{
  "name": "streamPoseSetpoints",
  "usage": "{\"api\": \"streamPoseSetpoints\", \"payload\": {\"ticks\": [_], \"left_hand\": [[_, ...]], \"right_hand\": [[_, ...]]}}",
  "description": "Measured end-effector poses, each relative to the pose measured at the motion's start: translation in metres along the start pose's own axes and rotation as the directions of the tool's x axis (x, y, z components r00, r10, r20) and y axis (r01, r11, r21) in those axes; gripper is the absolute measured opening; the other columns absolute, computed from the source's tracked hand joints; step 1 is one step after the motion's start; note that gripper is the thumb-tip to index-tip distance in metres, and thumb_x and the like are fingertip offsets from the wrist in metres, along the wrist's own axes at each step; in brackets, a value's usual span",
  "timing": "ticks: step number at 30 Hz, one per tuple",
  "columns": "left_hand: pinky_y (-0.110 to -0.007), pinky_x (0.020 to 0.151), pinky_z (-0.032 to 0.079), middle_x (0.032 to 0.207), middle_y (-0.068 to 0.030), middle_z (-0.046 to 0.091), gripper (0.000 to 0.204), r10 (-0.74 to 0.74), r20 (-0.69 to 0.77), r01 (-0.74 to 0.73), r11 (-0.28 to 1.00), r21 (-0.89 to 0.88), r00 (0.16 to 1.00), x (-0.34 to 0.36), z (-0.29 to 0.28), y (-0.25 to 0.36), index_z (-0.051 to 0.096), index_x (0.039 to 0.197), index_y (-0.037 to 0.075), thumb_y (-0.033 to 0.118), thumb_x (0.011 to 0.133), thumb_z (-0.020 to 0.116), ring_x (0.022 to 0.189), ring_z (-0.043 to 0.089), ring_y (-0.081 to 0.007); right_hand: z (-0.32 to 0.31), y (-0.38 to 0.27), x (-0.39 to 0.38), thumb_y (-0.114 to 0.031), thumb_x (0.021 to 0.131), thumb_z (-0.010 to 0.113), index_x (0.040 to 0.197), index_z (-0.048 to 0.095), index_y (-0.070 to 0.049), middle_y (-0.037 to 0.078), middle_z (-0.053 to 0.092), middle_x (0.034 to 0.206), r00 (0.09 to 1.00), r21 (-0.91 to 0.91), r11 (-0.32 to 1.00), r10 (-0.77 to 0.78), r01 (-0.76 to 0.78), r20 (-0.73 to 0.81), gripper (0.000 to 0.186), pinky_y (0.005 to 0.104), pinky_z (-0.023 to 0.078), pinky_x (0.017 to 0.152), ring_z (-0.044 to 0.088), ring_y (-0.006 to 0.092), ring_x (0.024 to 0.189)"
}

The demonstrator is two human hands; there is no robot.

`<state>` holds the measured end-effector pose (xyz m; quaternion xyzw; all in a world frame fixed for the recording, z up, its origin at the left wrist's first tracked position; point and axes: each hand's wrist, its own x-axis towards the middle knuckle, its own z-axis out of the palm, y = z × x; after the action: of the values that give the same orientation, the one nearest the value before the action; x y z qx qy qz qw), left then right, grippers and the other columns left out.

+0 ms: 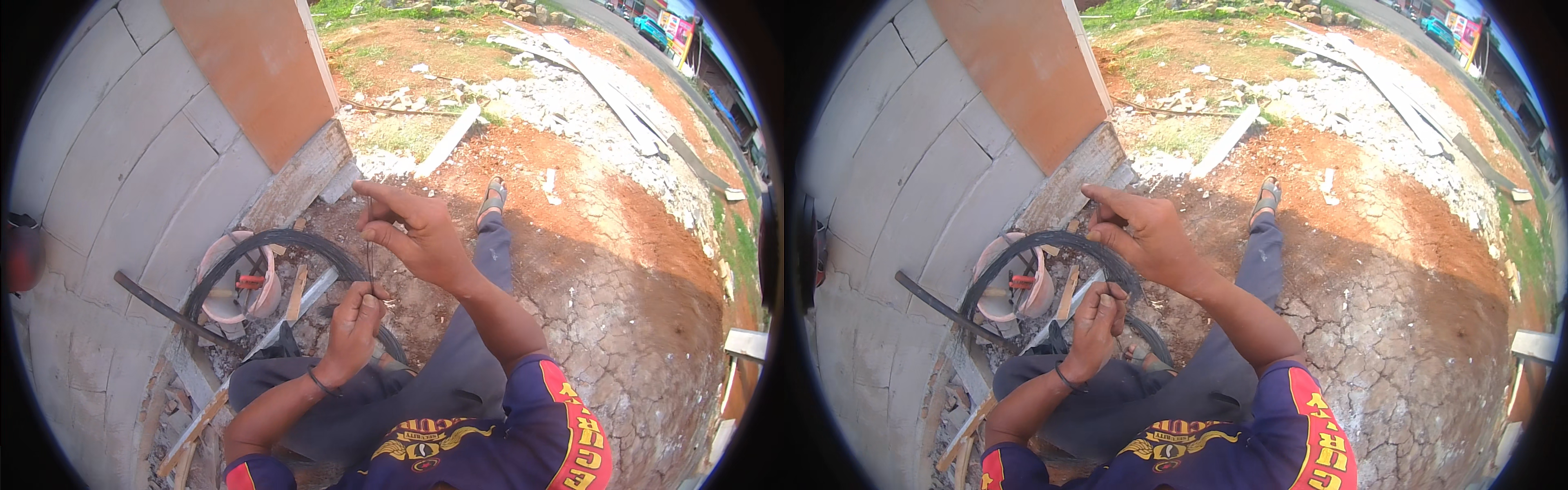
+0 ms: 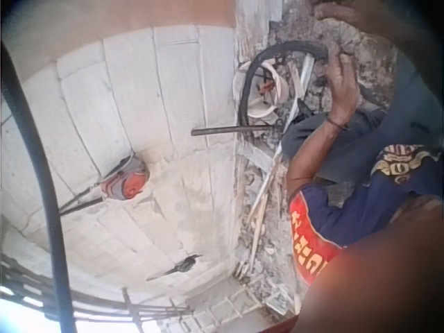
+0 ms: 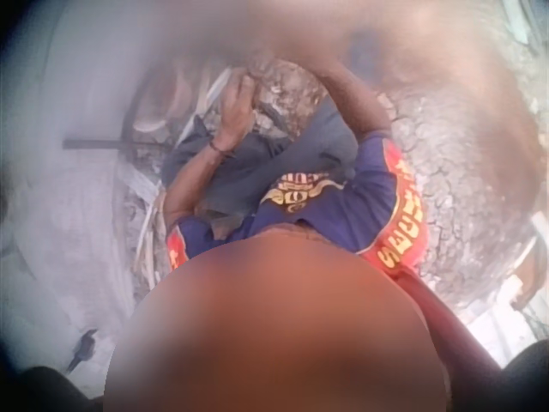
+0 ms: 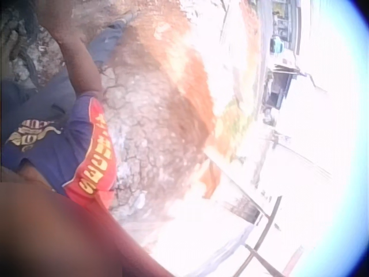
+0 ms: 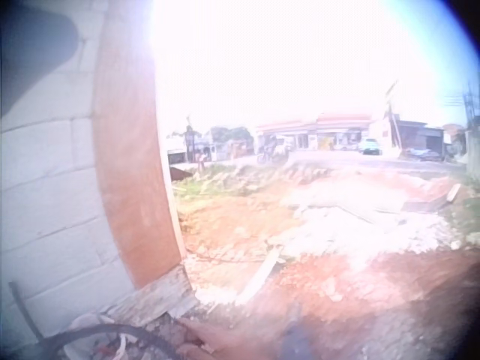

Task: The person sits on the ground and uses a hammer to drive nails into a wall, securing black wires. They repeatedly pick up wire segments, position them against the wall, and hammer nails to fasten them in place.

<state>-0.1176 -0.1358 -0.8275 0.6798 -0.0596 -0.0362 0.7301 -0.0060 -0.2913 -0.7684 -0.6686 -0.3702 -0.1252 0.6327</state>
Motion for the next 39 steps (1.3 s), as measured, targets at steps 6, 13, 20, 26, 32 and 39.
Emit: {"api": "streamPoseSetpoints", "payload": {"ticks": [6,13,20,26,32,39], "left_hand": [[-0.021,0.051,0.029,0.074,0.0048,0.043,0.023,0.052,-0.034,-0.056,0.990,-0.128,0.998,0.002,0.002,0.004,0.050,0.117,0.006,0.024,0.107,0.041,0.059,0.034,-0.0025],[-0.034,0.093,0.048,0.135,-0.0083,0.052,0.036,0.350,0.421,-0.531,0.331,0.780,0.837,0.007,-0.068,0.049,0.053,0.134,0.006,0.023,0.103,0.050,0.114,0.058,-0.0210],[-0.032,0.071,0.053,0.088,-0.0105,0.070,0.025,-0.185,-0.500,0.530,0.397,0.750,0.846,-0.074,-0.272,0.001,0.065,0.102,-0.003,0.019,0.096,0.055,0.079,0.068,-0.0176],[-0.036,0.063,0.056,0.077,-0.0142,0.071,0.021,-0.640,-0.545,0.804,0.206,0.557,0.542,-0.148,-0.304,-0.190,0.070,0.092,-0.001,0.017,0.091,0.058,0.069,0.070,-0.0242],[-0.048,0.089,0.050,0.099,-0.0201,0.064,0.027,-0.073,-0.864,0.844,0.271,0.463,0.497,-0.214,-0.303,-0.260,0.065,0.105,0.002,0.012,0.081,0.071,0.100,0.061,-0.0403],[-0.049,0.097,0.044,0.113,-0.0225,0.060,0.051,-0.036,-0.869,0.767,0.490,0.414,0.493,-0.232,-0.254,-0.253,0.056,0.121,0.003,0.011,0.075,0.077,0.117,0.051,-0.0432]], "right_hand": [[0.029,-0.004,-0.021,-0.013,0.099,0.055,0.128,0.055,0.004,0.008,0.069,0.092,0.951,0.409,0.859,0.278,-0.308,0.131,0.034,0.0261,0.052,0.075,0.064,0.0106,0.084],[0.046,-0.016,-0.039,-0.018,0.106,0.044,0.108,0.056,-0.001,0.005,0.059,0.081,0.955,0.627,0.739,0.296,-0.245,0.023,0.021,0.0244,0.047,0.071,0.054,0.0089,0.073],[0.019,-0.011,-0.062,-0.029,0.108,0.039,0.125,0.054,0.000,-0.005,0.030,0.067,0.825,0.663,0.645,0.560,-0.380,-0.072,0.037,0.0188,0.022,0.044,0.025,0.0025,0.050],[0.028,-0.009,-0.074,-0.030,0.106,0.045,0.131,0.052,0.006,-0.007,0.029,0.068,0.752,0.592,0.610,0.659,-0.527,-0.012,0.045,0.0180,0.019,0.042,0.023,0.0013,0.050],[0.032,-0.002,-0.075,-0.027,0.106,0.045,0.127,0.054,0.005,-0.006,0.028,0.066,0.734,0.539,0.620,0.679,-0.570,-0.006,0.039,0.0178,0.018,0.041,0.022,0.0010,0.048],[0.048,0.001,-0.078,-0.026,0.106,0.045,0.125,0.056,0.005,-0.007,0.029,0.066,0.759,0.502,0.645,0.650,-0.576,0.035,0.038,0.0180,0.019,0.042,0.023,0.0011,0.049]]}}
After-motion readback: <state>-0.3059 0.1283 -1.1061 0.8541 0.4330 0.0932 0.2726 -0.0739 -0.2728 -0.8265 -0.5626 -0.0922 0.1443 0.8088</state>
